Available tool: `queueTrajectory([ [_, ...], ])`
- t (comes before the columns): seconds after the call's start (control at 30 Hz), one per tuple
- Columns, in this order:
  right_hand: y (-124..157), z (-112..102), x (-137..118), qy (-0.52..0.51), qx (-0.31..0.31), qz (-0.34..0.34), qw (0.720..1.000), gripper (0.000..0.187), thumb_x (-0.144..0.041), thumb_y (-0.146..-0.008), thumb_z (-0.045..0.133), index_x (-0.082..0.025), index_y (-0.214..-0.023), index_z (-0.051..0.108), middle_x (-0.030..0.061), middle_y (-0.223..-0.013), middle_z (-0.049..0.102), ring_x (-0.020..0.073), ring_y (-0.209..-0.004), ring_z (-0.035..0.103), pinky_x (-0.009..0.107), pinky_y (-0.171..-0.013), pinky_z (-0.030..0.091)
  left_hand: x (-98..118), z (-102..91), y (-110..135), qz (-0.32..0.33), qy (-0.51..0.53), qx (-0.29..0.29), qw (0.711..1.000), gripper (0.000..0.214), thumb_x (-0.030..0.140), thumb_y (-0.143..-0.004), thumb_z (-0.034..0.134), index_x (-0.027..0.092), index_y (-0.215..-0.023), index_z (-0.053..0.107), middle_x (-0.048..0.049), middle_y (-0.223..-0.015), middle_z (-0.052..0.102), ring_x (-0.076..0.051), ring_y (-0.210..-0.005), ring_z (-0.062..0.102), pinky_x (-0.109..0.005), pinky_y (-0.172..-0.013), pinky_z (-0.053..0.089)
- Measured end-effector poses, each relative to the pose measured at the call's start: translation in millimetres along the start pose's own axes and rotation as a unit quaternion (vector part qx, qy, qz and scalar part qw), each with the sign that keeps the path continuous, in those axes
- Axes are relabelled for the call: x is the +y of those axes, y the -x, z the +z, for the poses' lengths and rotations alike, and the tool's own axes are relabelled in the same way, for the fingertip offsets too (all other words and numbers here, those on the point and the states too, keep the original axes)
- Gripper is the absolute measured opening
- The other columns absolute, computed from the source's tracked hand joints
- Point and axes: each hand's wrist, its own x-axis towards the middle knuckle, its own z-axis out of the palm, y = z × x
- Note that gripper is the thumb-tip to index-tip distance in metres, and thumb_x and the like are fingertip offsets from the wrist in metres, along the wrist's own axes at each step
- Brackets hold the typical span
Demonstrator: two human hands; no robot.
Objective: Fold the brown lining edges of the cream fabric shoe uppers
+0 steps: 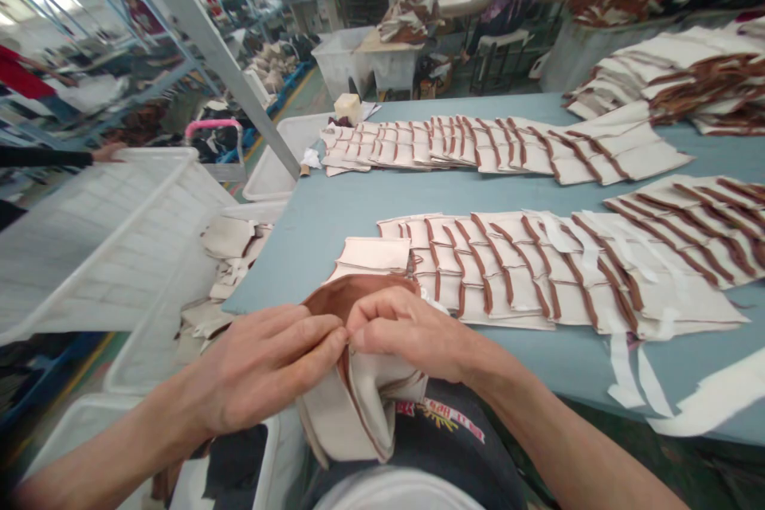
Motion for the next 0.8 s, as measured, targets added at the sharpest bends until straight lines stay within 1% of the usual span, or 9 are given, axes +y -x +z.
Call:
queueTrajectory([
  [0.1, -2, 6, 1, 0.019, 0.035, 0.005, 0.999, 0.020, -0.036, -0.076, 0.060, -0.018, -0.069, 0.053, -0.0072, -0.058, 0.041, 0.0083, -0.052, 0.030, 0.021, -0.048, 0.023, -2, 8.9, 7, -0.028, 0.055, 0.022, 0.998, 0.016, 0.010, -0.105, 0.044, 0.012, -0.109, 0.059, -0.0072, -0.083, 0.074, -0.016, -0.067, 0.065, -0.027, -0.060, 0.051],
  [0.2, 1, 15, -3, 0.118, 0.086, -0.016, 0.989, 0.014, -0.028, -0.077, 0.057, -0.018, -0.069, 0.055, -0.0052, -0.063, 0.046, 0.0098, -0.057, 0.038, 0.021, -0.051, 0.027, -1, 11.0, 17, -0.122, 0.178, 0.038, 0.976, 0.013, 0.009, -0.100, 0.052, 0.016, -0.107, 0.059, -0.0046, -0.089, 0.074, -0.013, -0.075, 0.066, -0.023, -0.067, 0.052],
  [0.27, 4, 21, -6, 0.204, 0.129, -0.061, 0.969, 0.010, -0.020, -0.078, 0.055, -0.018, -0.069, 0.058, -0.0041, -0.065, 0.053, 0.0107, -0.060, 0.046, 0.021, -0.054, 0.031, 0, 5.2, 20, -0.201, 0.249, 0.012, 0.947, 0.016, 0.008, -0.096, 0.058, 0.018, -0.107, 0.060, -0.0008, -0.091, 0.073, -0.011, -0.079, 0.067, -0.020, -0.072, 0.050],
  [0.37, 4, 26, -7, 0.321, 0.174, -0.140, 0.921, 0.013, -0.012, -0.079, 0.053, -0.018, -0.071, 0.062, -0.0034, -0.068, 0.061, 0.0107, -0.062, 0.053, 0.023, -0.058, 0.034, -3, -7.5, 20, -0.280, 0.314, -0.076, 0.904, 0.008, 0.016, -0.097, 0.062, 0.021, -0.104, 0.063, 0.0038, -0.090, 0.072, -0.010, -0.081, 0.067, -0.019, -0.075, 0.047],
  [0.4, 3, 27, -6, 0.352, 0.185, -0.167, 0.902, 0.014, -0.011, -0.080, 0.053, -0.018, -0.072, 0.063, -0.0032, -0.068, 0.063, 0.0107, -0.061, 0.054, 0.023, -0.059, 0.034, -4, -10.5, 18, -0.286, 0.327, -0.102, 0.895, 0.006, 0.020, -0.100, 0.059, 0.021, -0.103, 0.065, 0.0038, -0.091, 0.073, -0.010, -0.083, 0.067, -0.020, -0.077, 0.046],
  [0.47, 0, 28, -4, 0.404, 0.198, -0.213, 0.867, 0.016, -0.009, -0.082, 0.052, -0.018, -0.073, 0.063, -0.0025, -0.068, 0.065, 0.0110, -0.061, 0.056, 0.025, -0.061, 0.034, -9, -12.6, 16, -0.285, 0.339, -0.135, 0.886, 0.020, 0.026, -0.106, 0.049, 0.019, -0.099, 0.066, 0.0025, -0.090, 0.073, -0.012, -0.083, 0.066, -0.021, -0.078, 0.044],
  [0.63, -1, 33, -5, 0.511, 0.205, -0.259, 0.793, 0.021, -0.011, -0.094, 0.052, -0.020, -0.079, 0.062, 0.0002, -0.070, 0.066, 0.0156, -0.064, 0.059, 0.030, -0.062, 0.036, -19, -4.7, 18, -0.257, 0.321, -0.143, 0.900, 0.033, 0.031, -0.108, 0.046, 0.016, -0.086, 0.065, -0.0006, -0.078, 0.069, -0.014, -0.072, 0.062, -0.024, -0.069, 0.041],
  [0.7, 5, 32, -1, 0.519, 0.189, -0.257, 0.793, 0.021, -0.014, -0.100, 0.050, -0.023, -0.087, 0.064, 0.0016, -0.074, 0.068, 0.0179, -0.067, 0.063, 0.032, -0.063, 0.040, -21, -3.4, 21, -0.245, 0.321, -0.129, 0.906, 0.031, 0.032, -0.107, 0.049, 0.016, -0.089, 0.067, -0.0019, -0.080, 0.072, -0.014, -0.074, 0.064, -0.024, -0.069, 0.042],
  [0.8, 12, 16, 24, 0.492, 0.135, -0.236, 0.827, 0.017, -0.026, -0.101, 0.054, -0.034, -0.099, 0.068, 0.0053, -0.083, 0.073, 0.0217, -0.073, 0.069, 0.033, -0.063, 0.050, -20, -0.5, 22, -0.202, 0.325, -0.131, 0.914, 0.033, 0.040, -0.104, 0.056, 0.017, -0.083, 0.067, -0.0023, -0.078, 0.074, -0.013, -0.074, 0.066, -0.022, -0.066, 0.044],
])
